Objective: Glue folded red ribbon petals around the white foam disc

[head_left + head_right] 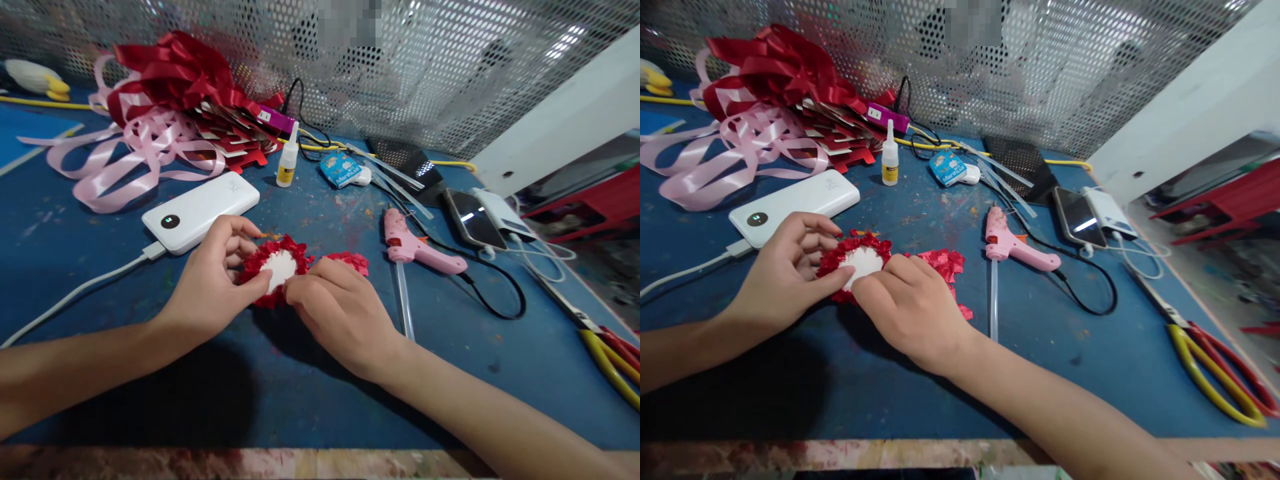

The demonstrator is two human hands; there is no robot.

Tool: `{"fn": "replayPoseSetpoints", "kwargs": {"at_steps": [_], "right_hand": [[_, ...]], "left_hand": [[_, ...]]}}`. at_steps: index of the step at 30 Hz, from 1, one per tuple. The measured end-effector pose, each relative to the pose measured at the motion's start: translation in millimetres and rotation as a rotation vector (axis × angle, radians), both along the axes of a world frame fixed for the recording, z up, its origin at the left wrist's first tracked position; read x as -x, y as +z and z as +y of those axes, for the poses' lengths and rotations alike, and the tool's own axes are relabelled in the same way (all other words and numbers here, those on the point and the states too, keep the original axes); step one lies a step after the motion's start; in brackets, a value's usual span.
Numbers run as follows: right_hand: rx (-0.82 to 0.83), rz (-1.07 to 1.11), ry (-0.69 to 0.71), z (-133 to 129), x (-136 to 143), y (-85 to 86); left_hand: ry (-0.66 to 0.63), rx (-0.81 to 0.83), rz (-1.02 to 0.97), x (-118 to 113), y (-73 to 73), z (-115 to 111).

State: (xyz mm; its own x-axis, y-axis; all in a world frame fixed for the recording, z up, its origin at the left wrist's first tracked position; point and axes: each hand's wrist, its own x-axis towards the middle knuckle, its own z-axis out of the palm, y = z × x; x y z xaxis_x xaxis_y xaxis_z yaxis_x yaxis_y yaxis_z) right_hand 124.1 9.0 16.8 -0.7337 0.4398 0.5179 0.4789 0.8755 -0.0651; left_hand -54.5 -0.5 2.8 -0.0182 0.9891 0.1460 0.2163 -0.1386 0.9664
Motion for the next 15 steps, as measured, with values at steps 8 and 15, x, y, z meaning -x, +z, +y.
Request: {"fn": "replayPoseSetpoints", "kwargs": {"at_steps": [8, 15], "right_hand": [[0.625, 0.560, -0.196, -1.4, -7.0, 12.1], [1.209, 1.045, -0.216, 17.2, -15.6, 17.5]], "left_hand": [[0.040, -0.005, -0.017, -0.6, 1.9, -0.8], [0.060, -0.022, -0.068, -0.9, 2.8, -0.5]]}}
